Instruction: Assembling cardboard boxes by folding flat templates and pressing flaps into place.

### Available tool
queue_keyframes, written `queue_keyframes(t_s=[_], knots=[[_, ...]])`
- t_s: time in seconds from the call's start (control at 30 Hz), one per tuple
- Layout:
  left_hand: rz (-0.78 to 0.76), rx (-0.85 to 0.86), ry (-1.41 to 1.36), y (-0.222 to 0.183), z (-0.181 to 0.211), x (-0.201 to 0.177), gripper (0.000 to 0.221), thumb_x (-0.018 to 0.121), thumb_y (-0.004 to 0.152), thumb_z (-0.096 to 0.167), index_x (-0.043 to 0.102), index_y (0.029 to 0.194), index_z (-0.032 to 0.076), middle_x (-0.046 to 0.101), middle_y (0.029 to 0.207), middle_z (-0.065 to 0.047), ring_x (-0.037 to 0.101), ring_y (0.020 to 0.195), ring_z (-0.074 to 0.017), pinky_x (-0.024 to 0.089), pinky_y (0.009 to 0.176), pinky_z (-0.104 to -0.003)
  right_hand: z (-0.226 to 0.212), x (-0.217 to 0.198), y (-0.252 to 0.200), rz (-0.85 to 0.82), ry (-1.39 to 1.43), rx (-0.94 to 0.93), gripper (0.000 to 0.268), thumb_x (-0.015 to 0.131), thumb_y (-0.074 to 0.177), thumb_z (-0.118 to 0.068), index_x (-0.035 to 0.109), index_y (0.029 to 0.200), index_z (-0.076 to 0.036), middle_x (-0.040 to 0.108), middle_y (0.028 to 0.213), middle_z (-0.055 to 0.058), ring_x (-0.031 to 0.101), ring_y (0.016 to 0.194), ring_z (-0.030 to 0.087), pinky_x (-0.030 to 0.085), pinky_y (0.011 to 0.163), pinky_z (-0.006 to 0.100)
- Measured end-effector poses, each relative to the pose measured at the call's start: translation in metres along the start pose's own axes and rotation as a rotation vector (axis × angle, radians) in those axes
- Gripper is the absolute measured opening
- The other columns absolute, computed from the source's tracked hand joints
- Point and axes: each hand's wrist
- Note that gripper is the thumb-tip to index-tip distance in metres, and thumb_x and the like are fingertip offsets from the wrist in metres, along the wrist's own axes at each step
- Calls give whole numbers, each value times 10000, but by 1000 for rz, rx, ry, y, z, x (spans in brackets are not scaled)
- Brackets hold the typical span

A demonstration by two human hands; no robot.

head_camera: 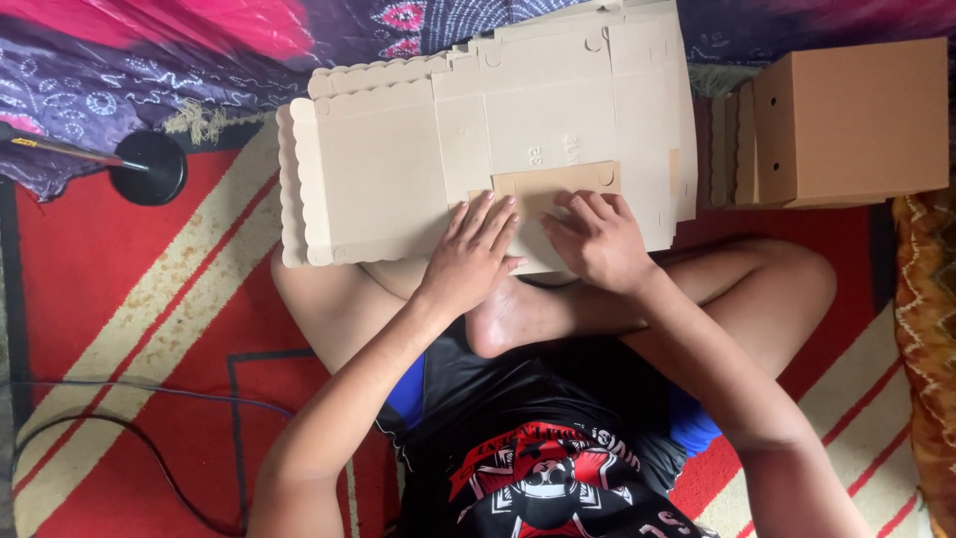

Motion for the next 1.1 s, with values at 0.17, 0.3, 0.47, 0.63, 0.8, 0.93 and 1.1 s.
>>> queue_keyframes(t_s=[0.17, 0.3, 0.47, 0.63, 0.8, 0.93, 1.1], knots=[[21, 16, -49, 4, -8, -10, 476, 598, 1018, 408, 671, 1331, 57, 559, 1490, -154, 465, 1425, -383, 436, 1110, -570, 17, -9, -6, 4, -53, -50, 74, 745, 884, -225, 761, 841, -168, 608, 1013, 81, 622, 934, 251, 466, 809, 369], [87, 24, -53, 6, -17, 1, 317, 645, 996, 288, 744, 1217, 84, 652, 1388, -119, 539, 1379, -308, 482, 1086, -466, 33, -17, -23, -50, -126, -58, 93, 723, 888, -266, 767, 863, -187, 624, 1094, 72, 636, 991, 234, 476, 838, 368], [136, 21, -61, 11, -23, -6, 207, 692, 956, 255, 788, 1100, 142, 708, 1291, -58, 613, 1296, -242, 519, 1047, -372, 43, -21, -33, -58, -105, -24, 140, 679, 947, -278, 729, 850, -190, 637, 1141, 73, 655, 1031, 230, 472, 884, 365], [154, -21, -97, 26, -24, -14, 181, 709, 947, 271, 808, 1053, 163, 736, 1226, -52, 662, 1228, -247, 585, 954, -363, 42, -15, -28, -48, -80, -18, 133, 674, 952, -256, 724, 873, -161, 632, 1111, 63, 636, 988, 229, 467, 904, 375], [280, 112, 220, 26, -33, 28, 279, 638, 990, 292, 685, 1239, 175, 714, 1239, -89, 700, 1151, -272, 636, 821, -406, 39, 9, -23, 10, -88, -98, 98, 647, 909, -137, 721, 971, -150, 614, 1012, 57, 609, 909, 222, 472, 907, 397], [332, 149, 303, 31, -39, 12, 283, 596, 996, 241, 673, 1252, 148, 708, 1248, -127, 692, 1161, -318, 625, 858, -462, 41, 15, -9, 57, -106, -120, 50, 692, 917, -115, 736, 926, -137, 615, 927, 60, 611, 845, 226, 486, 883, 395], [244, 75, 201, 37, -38, -3, 304, 617, 1002, 182, 689, 1297, 177, 703, 1249, -198, 678, 1172, -396, 591, 906, -577, 30, 7, 8, -13, -83, -35, 70, 667, 929, -143, 725, 944, -181, 630, 1079, 35, 619, 970, 222, 460, 865, 361]])
Point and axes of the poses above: each hand's wrist, its own y-axis towards the middle knuckle, its own x-axis out of the palm, z = x × y
